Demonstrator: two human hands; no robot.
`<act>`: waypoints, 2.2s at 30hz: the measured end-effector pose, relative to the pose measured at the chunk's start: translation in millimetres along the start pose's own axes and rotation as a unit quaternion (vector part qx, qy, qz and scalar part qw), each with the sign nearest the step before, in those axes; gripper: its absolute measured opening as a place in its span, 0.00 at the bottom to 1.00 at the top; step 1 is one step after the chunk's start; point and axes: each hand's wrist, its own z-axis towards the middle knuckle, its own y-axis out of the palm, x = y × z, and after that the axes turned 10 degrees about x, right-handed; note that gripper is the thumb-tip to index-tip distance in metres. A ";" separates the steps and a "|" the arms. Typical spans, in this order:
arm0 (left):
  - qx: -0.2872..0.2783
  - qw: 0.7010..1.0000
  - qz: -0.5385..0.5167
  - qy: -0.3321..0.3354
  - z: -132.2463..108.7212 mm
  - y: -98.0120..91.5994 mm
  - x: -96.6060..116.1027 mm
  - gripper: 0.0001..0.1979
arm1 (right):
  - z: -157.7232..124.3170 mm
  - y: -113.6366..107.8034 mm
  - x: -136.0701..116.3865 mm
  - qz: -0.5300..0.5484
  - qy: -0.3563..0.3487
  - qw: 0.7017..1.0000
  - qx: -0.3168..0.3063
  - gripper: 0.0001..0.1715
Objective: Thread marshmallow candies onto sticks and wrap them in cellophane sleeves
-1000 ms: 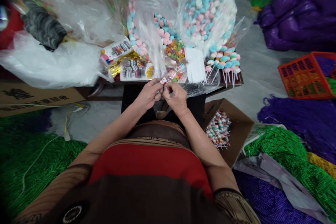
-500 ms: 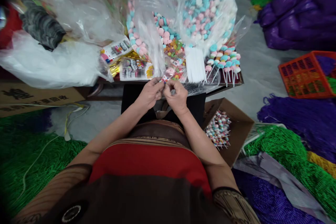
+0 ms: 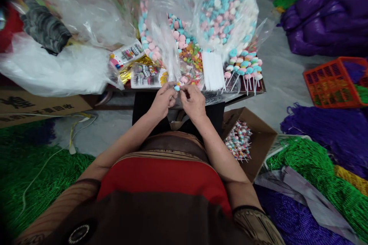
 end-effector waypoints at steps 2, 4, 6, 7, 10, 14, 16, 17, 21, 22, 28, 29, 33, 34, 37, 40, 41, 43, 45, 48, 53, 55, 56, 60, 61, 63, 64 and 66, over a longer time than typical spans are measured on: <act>-0.004 0.999 -0.042 -0.024 -4.8 1.0 5.5 0.17 | -0.9 3.1 1.9 0.001 0.008 1.000 0.004 0.09; 0.000 0.998 -0.063 -0.032 -7.1 1.7 7.3 0.16 | -1.7 5.2 3.9 0.004 0.024 1.000 0.009 0.09; 0.002 0.996 -0.076 -0.037 -7.0 1.9 6.1 0.16 | -2.5 6.8 6.1 0.004 0.042 0.999 0.012 0.08; -0.001 0.996 -0.084 -0.038 -6.6 1.9 5.1 0.16 | -2.9 7.6 7.2 0.002 0.050 0.999 0.012 0.07; -0.008 0.993 -0.107 -0.042 -5.8 2.2 3.6 0.17 | -4.6 10.5 11.1 -0.009 0.067 0.998 0.008 0.07; -0.004 0.991 -0.115 -0.062 -8.3 3.9 6.2 0.14 | -6.5 13.5 13.2 -0.027 0.072 0.997 0.007 0.07; -0.002 0.991 -0.114 -0.066 -9.7 4.8 6.9 0.13 | -6.9 13.5 11.9 -0.025 0.066 0.997 0.011 0.06; -0.001 0.991 -0.112 -0.066 -10.1 5.0 6.7 0.13 | -7.0 13.2 10.8 -0.021 0.061 0.998 0.010 0.07; -0.004 0.992 -0.106 -0.064 -9.9 4.6 4.6 0.14 | -7.7 11.5 7.8 -0.013 0.053 0.999 -0.004 0.08; -0.007 0.992 -0.108 -0.063 -9.7 4.3 4.3 0.14 | -7.8 11.3 7.6 -0.018 0.054 0.998 -0.005 0.07; -0.030 0.988 -0.137 -0.069 -9.7 1.7 5.3 0.13 | -8.2 11.2 5.9 -0.067 0.078 0.994 -0.022 0.06; -0.033 0.987 -0.138 -0.071 -9.9 1.3 5.6 0.13 | -8.1 11.4 5.4 -0.071 0.080 0.994 -0.025 0.07; -0.037 0.986 -0.138 -0.083 -10.5 1.5 6.1 0.14 | -7.4 13.1 4.9 -0.084 0.083 0.993 -0.015 0.05; -0.037 0.986 -0.137 -0.086 -10.6 1.9 6.2 0.14 | -7.1 13.6 5.2 -0.088 0.086 0.992 -0.012 0.05; -0.033 0.985 -0.143 -0.088 -10.7 3.1 6.1 0.11 | -6.2 14.1 5.8 -0.084 0.102 0.991 -0.005 0.04; -0.029 0.985 -0.150 -0.085 -10.3 3.4 4.9 0.07 | -6.1 12.8 5.1 -0.034 0.127 0.991 -0.005 0.07; -0.029 0.985 -0.151 -0.083 -10.2 3.3 4.4 0.07 | -6.2 12.2 4.6 -0.011 0.138 0.990 -0.006 0.08; -0.030 0.984 -0.156 -0.079 -10.1 2.9 3.6 0.05 | -6.5 11.2 3.5 0.030 0.160 0.987 -0.007 0.10; -0.031 0.983 -0.161 -0.079 -10.3 2.6 3.3 0.05 | -6.5 10.8 2.9 0.053 0.175 0.983 -0.004 0.11; -0.026 0.983 -0.161 -0.085 -10.8 2.8 3.8 0.04 | -5.6 11.3 2.9 0.053 0.179 0.982 0.007 0.10; -0.015 0.987 -0.139 -0.074 -10.2 4.5 3.4 0.05 | -2.7 12.5 3.1 0.037 0.167 0.985 0.015 0.06; -0.009 0.990 -0.125 -0.070 -8.9 5.4 2.6 0.06 | -2.0 12.4 2.4 0.044 0.163 0.986 0.015 0.05; -0.004 0.991 -0.118 -0.069 -7.8 5.9 1.9 0.07 | -2.0 12.1 1.8 0.047 0.157 0.986 0.014 0.05; 0.025 0.993 -0.099 -0.059 0.7 7.7 -4.5 0.13 | -7.1 11.2 1.2 0.028 0.074 0.997 -0.004 0.04; 0.031 0.994 -0.095 -0.053 3.7 8.0 -7.7 0.14 | -9.8 11.4 1.9 0.017 0.044 0.999 -0.011 0.04; 0.043 0.995 -0.084 -0.029 9.8 8.0 -16.1 0.14 | -16.1 12.2 3.7 -0.003 -0.007 1.000 -0.021 0.05; 0.049 0.996 -0.075 -0.010 12.4 7.6 -20.7 0.13 | -19.3 12.5 4.4 -0.010 -0.024 0.999 -0.023 0.05; 0.059 0.996 -0.049 0.039 16.2 5.3 -28.6 0.11 | -24.0 11.9 4.5 -0.006 -0.038 0.999 -0.023 0.06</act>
